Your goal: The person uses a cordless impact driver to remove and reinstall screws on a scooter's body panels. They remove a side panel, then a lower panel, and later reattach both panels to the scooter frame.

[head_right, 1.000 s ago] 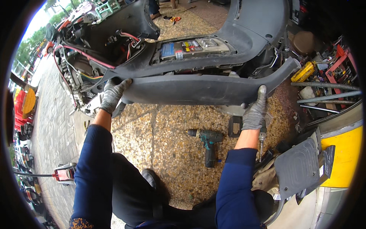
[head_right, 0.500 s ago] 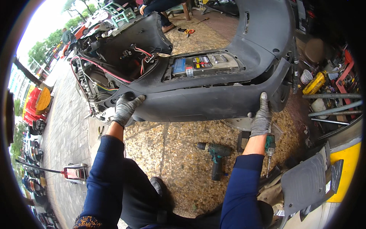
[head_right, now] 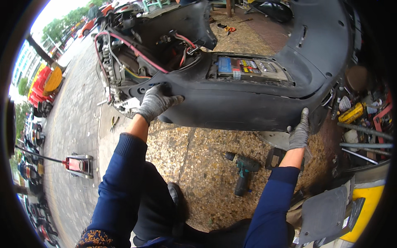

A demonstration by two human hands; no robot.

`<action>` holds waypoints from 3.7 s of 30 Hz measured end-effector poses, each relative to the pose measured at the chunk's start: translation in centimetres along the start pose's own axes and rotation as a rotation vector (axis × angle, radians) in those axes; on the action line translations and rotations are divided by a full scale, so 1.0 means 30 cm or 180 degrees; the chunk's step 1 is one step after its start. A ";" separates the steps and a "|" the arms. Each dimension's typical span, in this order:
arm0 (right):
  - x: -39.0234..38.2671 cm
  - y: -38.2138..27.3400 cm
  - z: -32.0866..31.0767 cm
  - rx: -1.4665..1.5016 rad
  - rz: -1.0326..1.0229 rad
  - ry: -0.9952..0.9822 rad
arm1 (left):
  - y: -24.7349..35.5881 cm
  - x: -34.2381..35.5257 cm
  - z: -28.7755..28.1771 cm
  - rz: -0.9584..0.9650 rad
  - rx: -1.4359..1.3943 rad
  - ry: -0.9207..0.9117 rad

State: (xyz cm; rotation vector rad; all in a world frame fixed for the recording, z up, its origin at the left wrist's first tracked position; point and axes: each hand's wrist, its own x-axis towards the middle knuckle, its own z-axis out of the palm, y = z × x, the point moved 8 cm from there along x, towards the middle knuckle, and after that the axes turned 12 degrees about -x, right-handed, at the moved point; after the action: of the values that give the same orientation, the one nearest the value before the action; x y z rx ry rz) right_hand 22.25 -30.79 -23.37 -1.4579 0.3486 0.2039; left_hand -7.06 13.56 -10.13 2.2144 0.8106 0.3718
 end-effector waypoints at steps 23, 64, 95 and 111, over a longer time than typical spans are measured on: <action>0.000 0.004 0.032 -0.0278 0.0091 0.0018 | -0.116 0.040 -0.080 0.0350 -0.0941 -0.0817; -0.146 -0.121 0.181 -0.0377 -0.0168 0.0140 | -0.029 -0.127 -0.233 0.1434 -0.0081 0.1454; -0.361 -0.009 -0.258 0.0802 -0.1065 0.1321 | -0.054 -0.026 -0.089 0.0383 0.0039 0.0199; -0.181 -0.068 -0.435 0.1720 -0.1157 0.0814 | 0.091 -0.351 0.140 0.0398 -0.0507 -0.1755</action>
State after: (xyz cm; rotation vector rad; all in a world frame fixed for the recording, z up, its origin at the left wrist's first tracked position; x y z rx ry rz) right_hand 16.49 -43.53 -20.53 -0.9852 0.3078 -0.3517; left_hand -11.83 2.97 -11.23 2.0712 0.3332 -0.1166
